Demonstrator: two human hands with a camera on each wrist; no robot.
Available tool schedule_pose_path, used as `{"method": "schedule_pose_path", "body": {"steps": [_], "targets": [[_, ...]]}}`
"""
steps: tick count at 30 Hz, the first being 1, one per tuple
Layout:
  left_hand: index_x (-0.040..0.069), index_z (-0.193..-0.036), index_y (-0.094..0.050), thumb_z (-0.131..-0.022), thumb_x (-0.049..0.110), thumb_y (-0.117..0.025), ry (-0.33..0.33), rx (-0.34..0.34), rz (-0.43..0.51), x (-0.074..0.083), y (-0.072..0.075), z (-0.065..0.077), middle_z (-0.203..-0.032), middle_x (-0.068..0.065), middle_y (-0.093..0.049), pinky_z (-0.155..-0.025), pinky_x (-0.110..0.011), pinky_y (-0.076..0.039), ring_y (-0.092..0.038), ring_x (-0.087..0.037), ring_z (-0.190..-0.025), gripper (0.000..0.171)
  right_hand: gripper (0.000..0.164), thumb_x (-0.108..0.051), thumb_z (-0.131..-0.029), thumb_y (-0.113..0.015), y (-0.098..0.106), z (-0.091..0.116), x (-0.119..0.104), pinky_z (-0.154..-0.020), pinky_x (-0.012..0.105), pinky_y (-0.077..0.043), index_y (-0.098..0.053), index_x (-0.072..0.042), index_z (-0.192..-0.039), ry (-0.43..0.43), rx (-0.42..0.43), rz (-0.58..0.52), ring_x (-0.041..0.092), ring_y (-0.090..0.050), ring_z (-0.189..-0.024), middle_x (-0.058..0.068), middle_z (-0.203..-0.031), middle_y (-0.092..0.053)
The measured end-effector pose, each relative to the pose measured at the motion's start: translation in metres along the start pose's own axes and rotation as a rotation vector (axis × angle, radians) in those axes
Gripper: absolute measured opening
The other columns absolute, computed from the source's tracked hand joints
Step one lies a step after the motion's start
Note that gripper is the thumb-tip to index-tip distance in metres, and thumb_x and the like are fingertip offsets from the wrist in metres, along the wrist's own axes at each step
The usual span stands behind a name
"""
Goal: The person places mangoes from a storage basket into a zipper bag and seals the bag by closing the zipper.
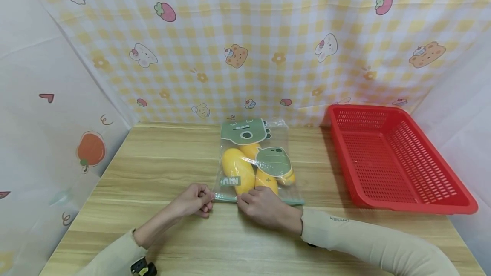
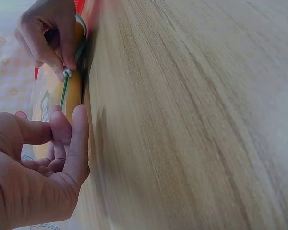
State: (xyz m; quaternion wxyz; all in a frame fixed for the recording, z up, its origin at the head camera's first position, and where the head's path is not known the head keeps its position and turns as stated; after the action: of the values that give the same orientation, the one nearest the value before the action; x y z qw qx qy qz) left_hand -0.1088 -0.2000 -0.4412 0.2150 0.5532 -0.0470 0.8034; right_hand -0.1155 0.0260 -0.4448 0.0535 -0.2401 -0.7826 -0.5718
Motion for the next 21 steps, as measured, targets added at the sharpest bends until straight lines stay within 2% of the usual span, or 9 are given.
{"method": "schedule_pose_path", "body": {"steps": [12,17,21], "targets": [[-0.010,-0.095,-0.056,-0.105,0.001,-0.051,-0.007,0.000,-0.002,0.0011,-0.0001,-0.0014,-0.076,-0.010,-0.061,-0.068,-0.036,-0.061,-0.058,-0.013,-0.065,0.016,0.009,-0.012,-0.092,-0.066,0.0001,0.0017,0.0020,-0.057,0.023,-0.049,-0.073,-0.012,-0.097,0.014,0.009,0.021,0.008,-0.063,-0.067,-0.007,-0.081,-0.068],[-0.011,-0.096,-0.056,-0.105,0.000,-0.051,0.003,0.003,0.001,0.0020,-0.0010,-0.0012,-0.077,-0.010,-0.060,-0.068,-0.036,-0.061,-0.057,-0.013,-0.065,0.015,0.014,-0.014,-0.092,-0.068,0.0006,0.0015,0.0011,-0.055,0.022,-0.049,-0.075,-0.011,-0.103,0.031,-0.022,0.045,0.006,-0.065,-0.068,-0.005,-0.084,-0.072],[-0.011,-0.096,-0.056,-0.104,0.000,-0.052,-0.002,-0.001,0.001,0.0035,-0.0014,-0.0001,-0.076,-0.009,-0.060,-0.067,-0.035,-0.061,-0.057,-0.013,-0.065,0.015,0.019,-0.016,-0.092,-0.070,0.0012,0.0012,0.0001,-0.051,0.022,-0.049,-0.076,-0.010,-0.109,0.042,-0.051,0.070,0.006,-0.062,-0.062,-0.004,-0.086,-0.074]]}}
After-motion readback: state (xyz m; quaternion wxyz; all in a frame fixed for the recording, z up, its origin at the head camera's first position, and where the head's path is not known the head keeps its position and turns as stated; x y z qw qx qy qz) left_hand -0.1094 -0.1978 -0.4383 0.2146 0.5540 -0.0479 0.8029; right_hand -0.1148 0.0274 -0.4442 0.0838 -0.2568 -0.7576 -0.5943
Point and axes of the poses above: each hand's wrist, its own z-axis away from the middle knuckle, its own y-axis out of the back of the hand, x = y × z, the point moved 3 cm from there along -z, towards the middle knuckle
